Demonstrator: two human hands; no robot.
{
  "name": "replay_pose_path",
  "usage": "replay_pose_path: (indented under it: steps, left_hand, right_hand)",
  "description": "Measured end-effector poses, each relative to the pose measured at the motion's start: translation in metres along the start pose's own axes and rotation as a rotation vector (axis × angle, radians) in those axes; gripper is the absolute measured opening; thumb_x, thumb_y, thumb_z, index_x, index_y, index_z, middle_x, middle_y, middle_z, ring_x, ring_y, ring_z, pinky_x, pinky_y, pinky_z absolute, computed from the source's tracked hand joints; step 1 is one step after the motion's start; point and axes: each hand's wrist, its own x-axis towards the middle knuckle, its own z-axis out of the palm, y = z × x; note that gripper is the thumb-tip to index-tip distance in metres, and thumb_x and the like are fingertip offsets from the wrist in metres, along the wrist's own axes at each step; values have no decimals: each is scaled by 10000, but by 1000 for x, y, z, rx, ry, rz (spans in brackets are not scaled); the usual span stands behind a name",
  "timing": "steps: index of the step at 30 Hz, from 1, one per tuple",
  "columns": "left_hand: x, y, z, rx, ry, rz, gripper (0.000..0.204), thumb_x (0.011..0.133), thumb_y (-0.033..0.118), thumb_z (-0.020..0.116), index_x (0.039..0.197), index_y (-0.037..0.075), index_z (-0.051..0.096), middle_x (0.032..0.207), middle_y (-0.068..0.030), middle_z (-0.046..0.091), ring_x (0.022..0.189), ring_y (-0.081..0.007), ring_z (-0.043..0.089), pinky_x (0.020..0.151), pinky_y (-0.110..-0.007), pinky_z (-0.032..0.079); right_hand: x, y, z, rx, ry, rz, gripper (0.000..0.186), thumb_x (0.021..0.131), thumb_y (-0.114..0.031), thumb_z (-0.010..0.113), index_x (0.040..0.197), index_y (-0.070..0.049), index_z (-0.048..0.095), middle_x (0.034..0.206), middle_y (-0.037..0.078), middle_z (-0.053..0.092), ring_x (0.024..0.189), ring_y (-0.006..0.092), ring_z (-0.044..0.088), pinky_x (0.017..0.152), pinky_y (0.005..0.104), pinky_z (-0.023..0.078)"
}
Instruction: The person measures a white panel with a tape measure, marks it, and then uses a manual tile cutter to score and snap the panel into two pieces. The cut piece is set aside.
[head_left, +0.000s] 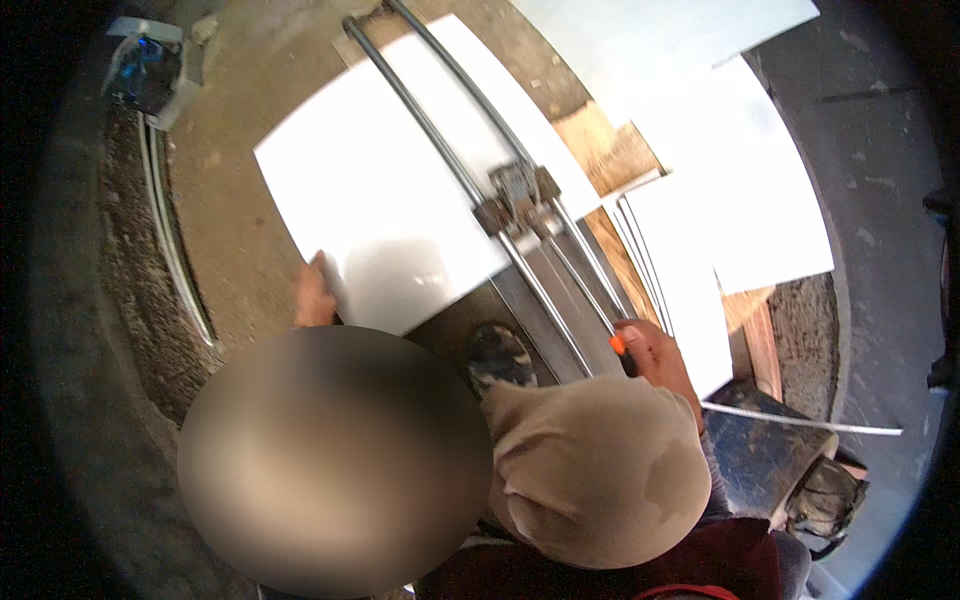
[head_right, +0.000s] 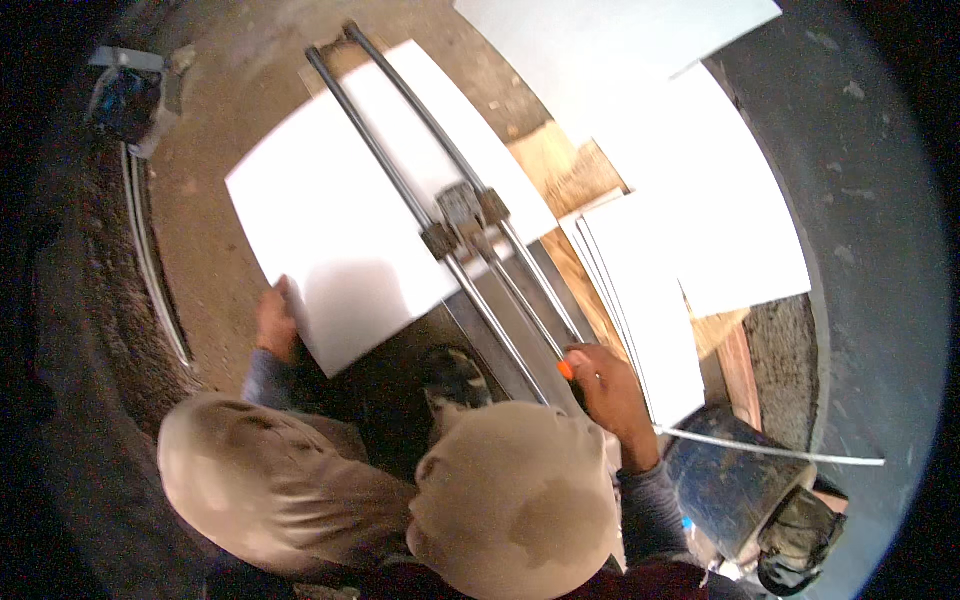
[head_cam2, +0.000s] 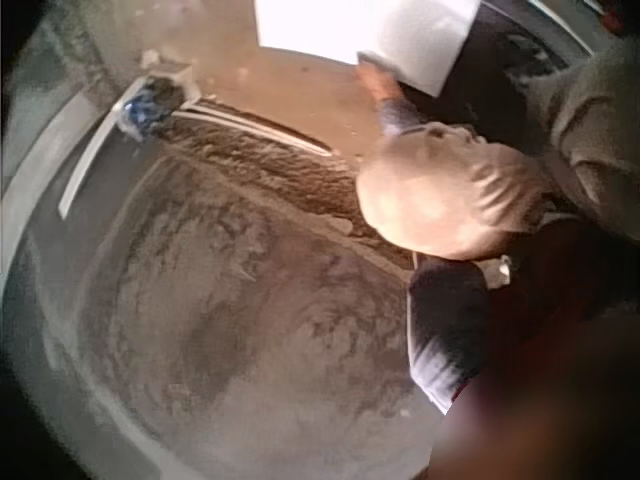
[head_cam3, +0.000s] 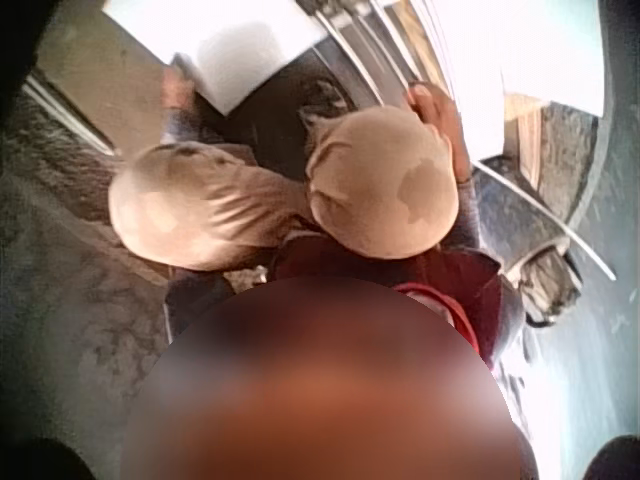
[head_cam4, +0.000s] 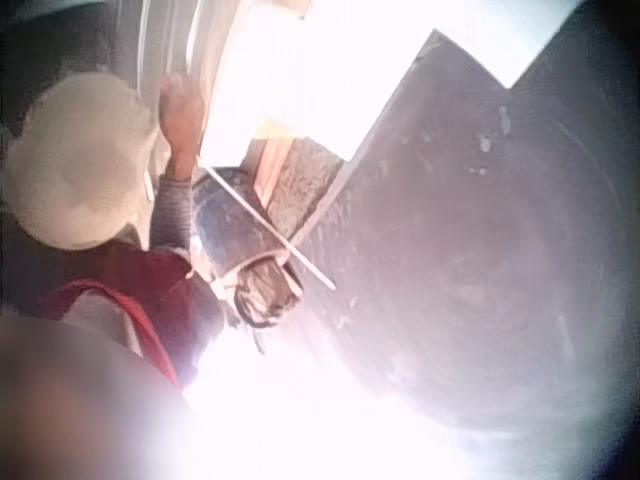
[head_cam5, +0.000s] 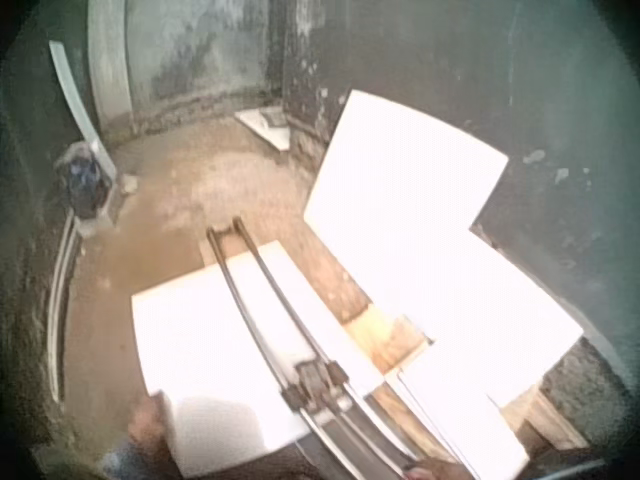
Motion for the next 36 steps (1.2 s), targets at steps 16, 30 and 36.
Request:
replay_pose_path:
  steps: [16, 30, 36]
  left_hand:
    - [1, -1, 12, -46, 229, -63, 396, 962, 182, 777, 1245, 21, 552, 1263, -110, 607, 1170, -241, 568, 1035, -440, 476]
    - [4, 3, -38, 328, -368, 326, 478, 987, 3, 560, 1460, -33, 513, 1418, -192, 594, 1322, -343, 562, 1154, -474, 440]
    - [9, 12, -18, -67, -353, -106, 379, 1100, 205, 566, 1354, -73, 522, 1327, -160, 628, 1205, -297, 618, 1049, -460, 504]
  right_hand:
    - [195, 31, 65, 401, 106, 15, 282, 1071, -244, 632, 901, -27, 694, 732, 2, 650, 622, 90, 552, 575, 272, 445]
    - [174, 15, 21, -111, 77, -201, 478, 1093, -452, 545, 1179, -30, 754, 799, 141, 730, 724, 269, 709, 705, 441, 562]
    - [21, -30, 6, -279, -37, -56, 600, 1055, -551, 567, 1355, -40, 660, 996, 221, 757, 889, 383, 752, 773, 483, 569]
